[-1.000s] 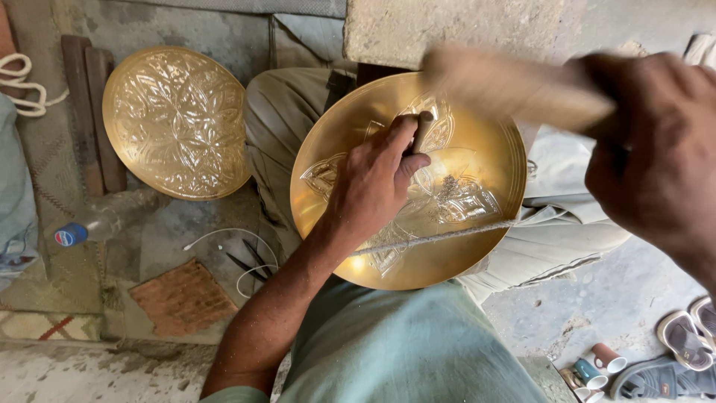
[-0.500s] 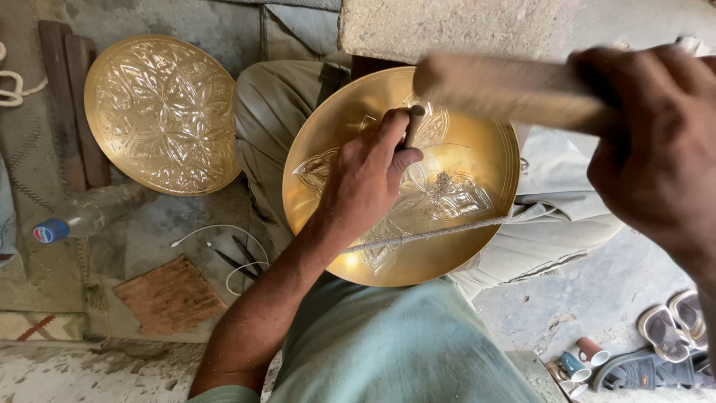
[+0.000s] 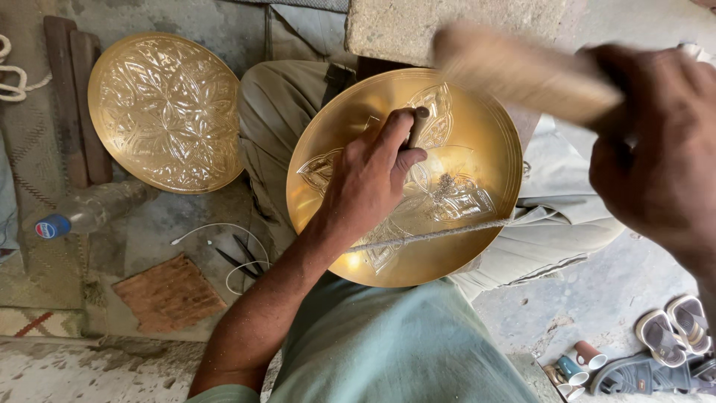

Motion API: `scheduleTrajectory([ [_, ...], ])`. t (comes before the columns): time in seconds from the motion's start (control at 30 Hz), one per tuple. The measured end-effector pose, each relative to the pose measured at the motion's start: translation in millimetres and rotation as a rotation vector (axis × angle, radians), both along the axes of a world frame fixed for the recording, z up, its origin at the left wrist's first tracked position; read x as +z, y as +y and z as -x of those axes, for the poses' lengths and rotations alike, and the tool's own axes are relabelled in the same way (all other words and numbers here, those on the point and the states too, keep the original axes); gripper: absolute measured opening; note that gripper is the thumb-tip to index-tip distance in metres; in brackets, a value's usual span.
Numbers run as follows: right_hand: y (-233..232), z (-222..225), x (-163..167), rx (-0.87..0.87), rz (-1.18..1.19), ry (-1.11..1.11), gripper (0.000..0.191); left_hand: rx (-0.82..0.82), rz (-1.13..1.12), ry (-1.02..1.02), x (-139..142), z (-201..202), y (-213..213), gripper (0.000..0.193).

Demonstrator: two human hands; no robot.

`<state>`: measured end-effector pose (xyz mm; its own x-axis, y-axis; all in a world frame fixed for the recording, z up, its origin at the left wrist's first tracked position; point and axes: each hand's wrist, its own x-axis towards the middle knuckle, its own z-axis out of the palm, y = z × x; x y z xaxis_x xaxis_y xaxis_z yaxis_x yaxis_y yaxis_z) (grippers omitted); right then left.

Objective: The person sits on the floor with a brass plate on their lap and hammers a punch to chase a floral pattern into the metal, repositioning the punch across the design. A second finished engraved plate rests beside them on the floor.

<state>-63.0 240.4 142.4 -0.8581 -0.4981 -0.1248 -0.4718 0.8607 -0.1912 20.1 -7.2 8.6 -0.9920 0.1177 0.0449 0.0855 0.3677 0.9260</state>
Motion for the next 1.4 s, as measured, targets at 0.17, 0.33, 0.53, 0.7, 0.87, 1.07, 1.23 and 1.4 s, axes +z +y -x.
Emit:
scheduleTrajectory([
  [0.17, -1.4, -2.6, -3.5, -0.114, 0.11, -0.083, 0.06, 0.004, 0.024, 0.021, -0.9, -0.2, 0.1, 0.041],
  [0.33, -13.2, -0.4, 4.3, -0.102, 0.188, -0.093, 0.054, 0.013, 0.01, 0.037, -0.3, -1.5, -0.2, 0.042],
  [0.53, -19.0, 2.8, 8.9, 0.053, -0.061, 0.043, 0.056, 0.004, 0.038, 0.024, 2.1, 0.1, 0.6, 0.039],
  [0.7, -15.9, 1.2, 9.8, -0.082, 0.183, -0.088, 0.047, 0.006, 0.036, 0.01, 1.9, -1.5, -0.4, 0.038],
  [0.87, -18.9, 5.3, 7.7, -0.09, 0.205, -0.125, 0.045, 0.011, 0.045, -0.01, -0.9, -3.3, 0.0, 0.039],
  [1.07, -23.0, 7.2, 11.9, 0.065, -0.178, 0.142, 0.038, 0.021, 0.026, 0.003, -1.9, -3.8, 0.3, 0.038],
  [1.23, -26.1, 9.8, 15.3, -0.047, -0.083, 0.009, 0.039, 0.019, 0.058, 0.001, -1.6, -3.8, -0.2, 0.037],
  [1.4, -28.0, 10.7, 15.5, -0.097, 0.059, -0.06, 0.048, 0.036, 0.053, 0.008, -1.7, -5.4, -0.8, 0.039],
])
